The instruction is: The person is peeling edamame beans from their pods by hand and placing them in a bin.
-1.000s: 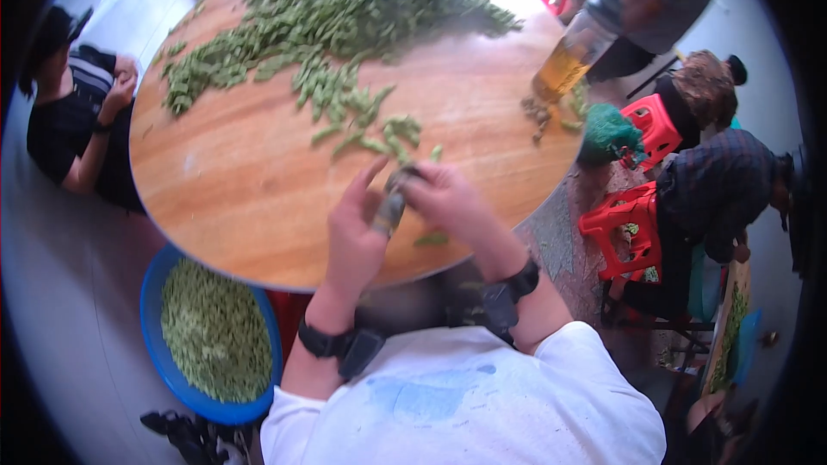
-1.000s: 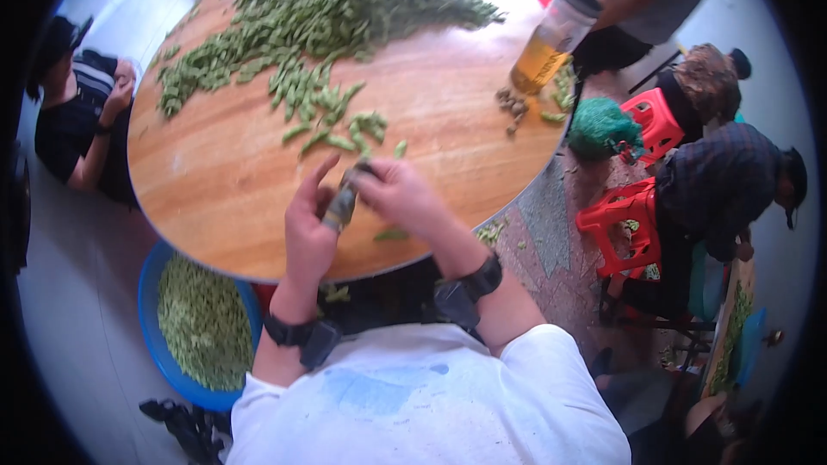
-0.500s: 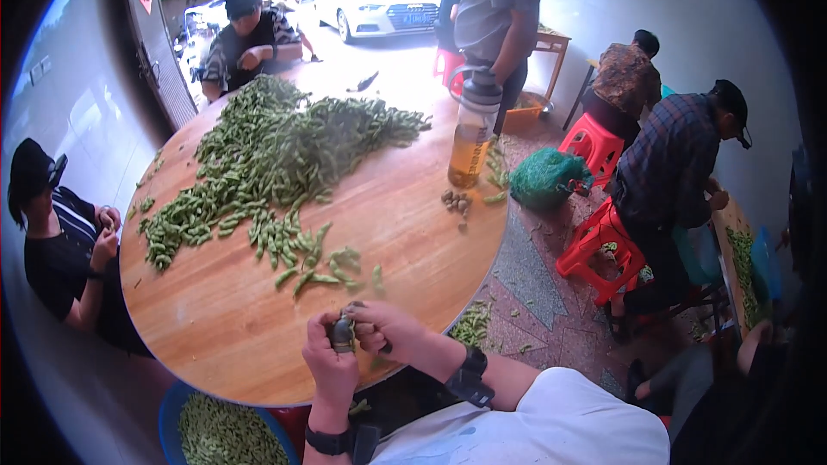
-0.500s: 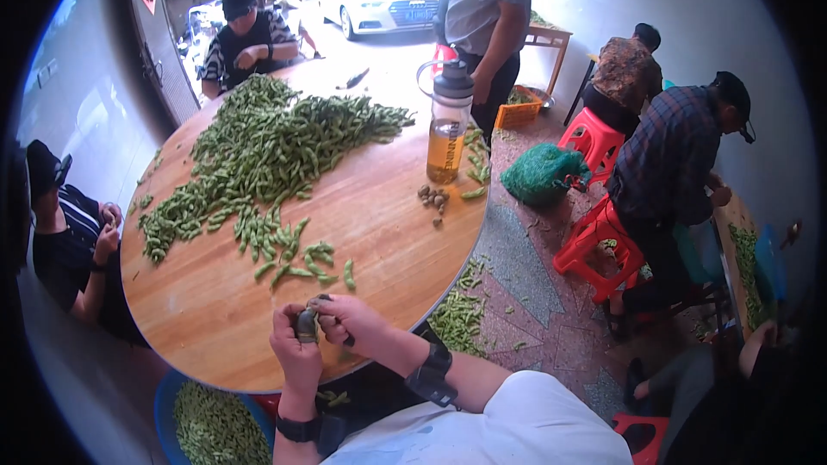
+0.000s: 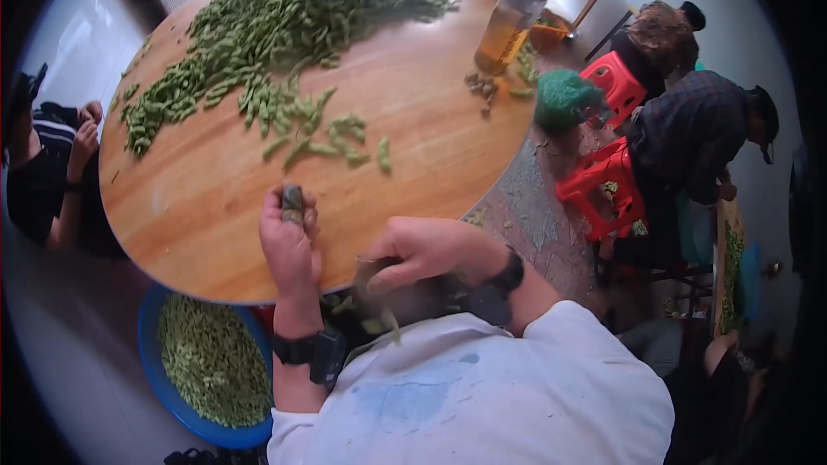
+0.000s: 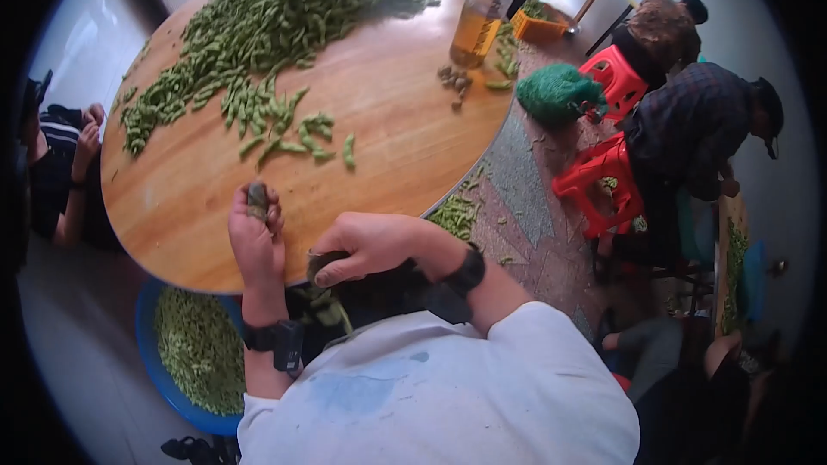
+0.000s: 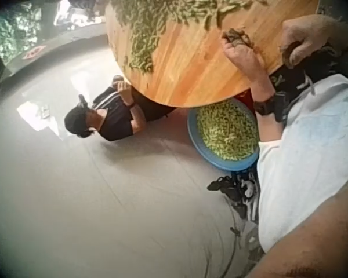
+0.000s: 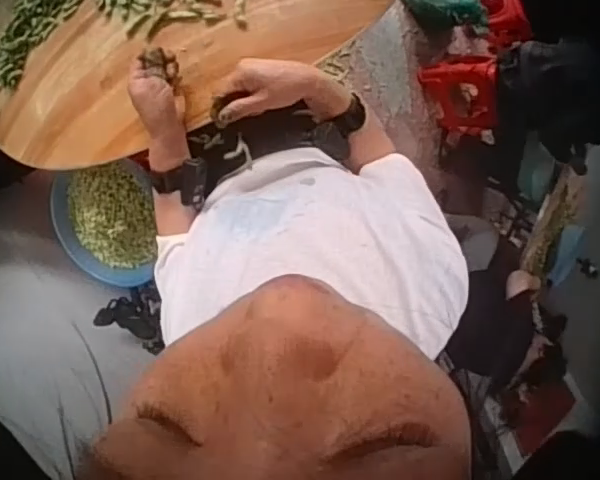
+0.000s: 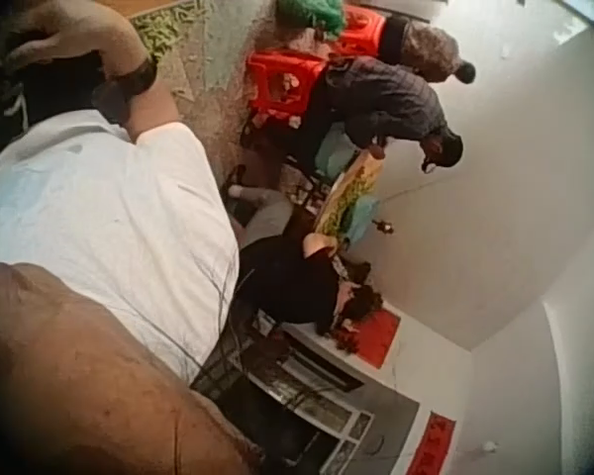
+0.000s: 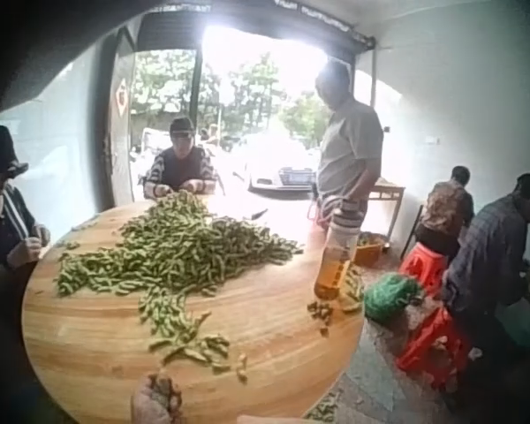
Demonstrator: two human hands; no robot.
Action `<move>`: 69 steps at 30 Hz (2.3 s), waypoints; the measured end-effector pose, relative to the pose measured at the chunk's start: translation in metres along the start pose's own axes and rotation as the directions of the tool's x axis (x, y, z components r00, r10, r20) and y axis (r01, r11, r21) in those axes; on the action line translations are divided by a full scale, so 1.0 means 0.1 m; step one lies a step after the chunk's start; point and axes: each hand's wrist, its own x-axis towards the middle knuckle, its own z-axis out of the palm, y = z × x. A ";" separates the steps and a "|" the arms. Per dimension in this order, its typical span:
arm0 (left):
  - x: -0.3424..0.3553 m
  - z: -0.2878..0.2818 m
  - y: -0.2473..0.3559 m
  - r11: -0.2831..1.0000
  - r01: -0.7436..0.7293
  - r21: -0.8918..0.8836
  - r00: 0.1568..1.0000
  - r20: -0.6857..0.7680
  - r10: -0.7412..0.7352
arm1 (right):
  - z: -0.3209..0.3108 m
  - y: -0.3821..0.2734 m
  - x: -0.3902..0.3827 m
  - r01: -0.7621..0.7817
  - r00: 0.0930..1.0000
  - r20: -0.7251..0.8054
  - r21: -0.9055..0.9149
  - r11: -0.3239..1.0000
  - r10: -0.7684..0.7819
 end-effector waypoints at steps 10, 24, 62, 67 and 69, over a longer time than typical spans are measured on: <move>-0.06 -0.04 -0.07 0.989 0.146 0.018 0.978 0.150 -0.147 | -0.29 0.39 0.11 -0.755 0.546 -0.838 -0.494 0.431 -0.005; -0.09 -0.04 -0.15 0.909 0.252 -0.332 0.941 0.304 -0.149 | 0.07 0.03 0.16 -0.059 0.838 -0.354 0.697 0.714 0.415; -0.19 0.25 -0.09 0.989 0.104 0.105 0.992 0.060 -0.111 | -0.06 0.17 0.15 -0.122 0.673 -0.647 0.382 0.916 0.359; -0.21 0.16 -0.16 0.873 -0.176 0.454 0.978 0.179 0.105 | -0.08 0.21 0.20 -0.065 0.737 -0.486 0.640 0.766 0.469; -0.28 0.25 0.00 0.683 -0.281 0.674 0.959 0.224 0.173 | -0.05 0.26 0.17 -0.004 0.750 -0.460 0.717 0.697 0.476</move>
